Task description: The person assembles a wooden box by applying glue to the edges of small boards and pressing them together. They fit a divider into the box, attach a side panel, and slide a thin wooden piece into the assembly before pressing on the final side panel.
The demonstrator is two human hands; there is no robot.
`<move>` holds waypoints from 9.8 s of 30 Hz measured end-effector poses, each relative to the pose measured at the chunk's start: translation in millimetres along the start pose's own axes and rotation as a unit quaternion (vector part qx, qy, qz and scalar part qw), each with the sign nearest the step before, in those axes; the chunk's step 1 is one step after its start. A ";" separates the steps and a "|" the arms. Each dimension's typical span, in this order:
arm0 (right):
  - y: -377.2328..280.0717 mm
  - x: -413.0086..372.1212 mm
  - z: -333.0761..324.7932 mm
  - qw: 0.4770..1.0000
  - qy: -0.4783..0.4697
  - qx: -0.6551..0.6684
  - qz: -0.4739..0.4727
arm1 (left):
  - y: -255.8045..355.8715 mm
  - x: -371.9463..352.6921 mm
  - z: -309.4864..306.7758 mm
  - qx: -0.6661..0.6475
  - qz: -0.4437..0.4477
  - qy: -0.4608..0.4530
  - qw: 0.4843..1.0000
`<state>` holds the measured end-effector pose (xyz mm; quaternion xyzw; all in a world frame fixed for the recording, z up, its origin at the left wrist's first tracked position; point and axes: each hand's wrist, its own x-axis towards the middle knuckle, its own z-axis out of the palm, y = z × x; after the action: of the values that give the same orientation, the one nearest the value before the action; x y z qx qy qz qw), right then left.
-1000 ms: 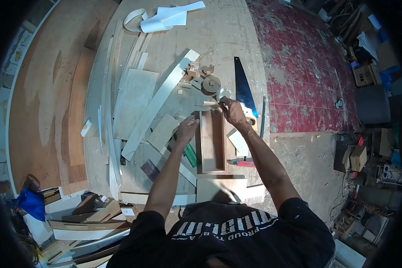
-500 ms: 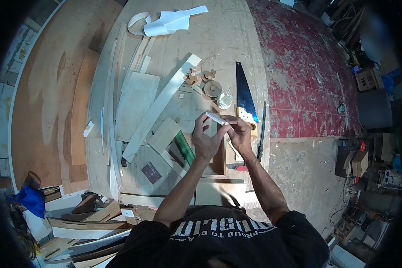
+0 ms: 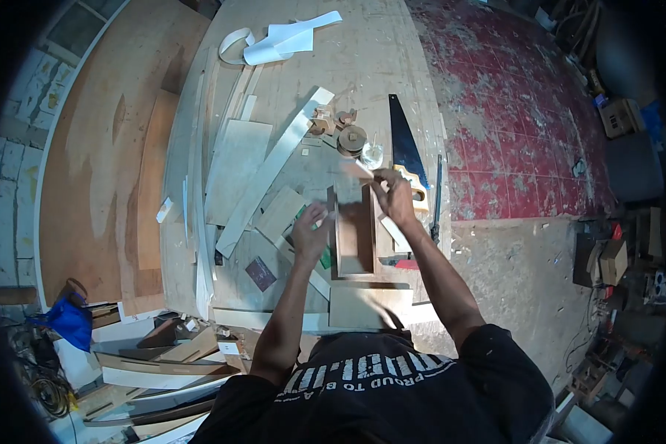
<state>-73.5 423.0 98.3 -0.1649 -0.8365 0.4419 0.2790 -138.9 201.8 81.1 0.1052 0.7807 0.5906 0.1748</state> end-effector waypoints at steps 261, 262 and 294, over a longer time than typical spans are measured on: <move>69.8 36.7 118.5 0.847 -0.350 -0.400 -0.018 | -75.5 135.9 8.3 0.041 -0.079 -0.301 0.949; 68.1 37.7 117.9 0.845 -0.358 -0.397 -0.009 | -78.3 136.5 8.7 0.046 -0.075 -0.300 0.950; 63.1 40.0 120.4 0.842 -0.371 -0.390 0.028 | -94.8 139.4 10.8 0.074 -0.018 -0.297 0.952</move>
<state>-177.0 401.0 4.0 -0.1068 -0.9757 0.1153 -0.1524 -258.4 236.4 -33.2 0.2743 0.7366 0.4702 0.4014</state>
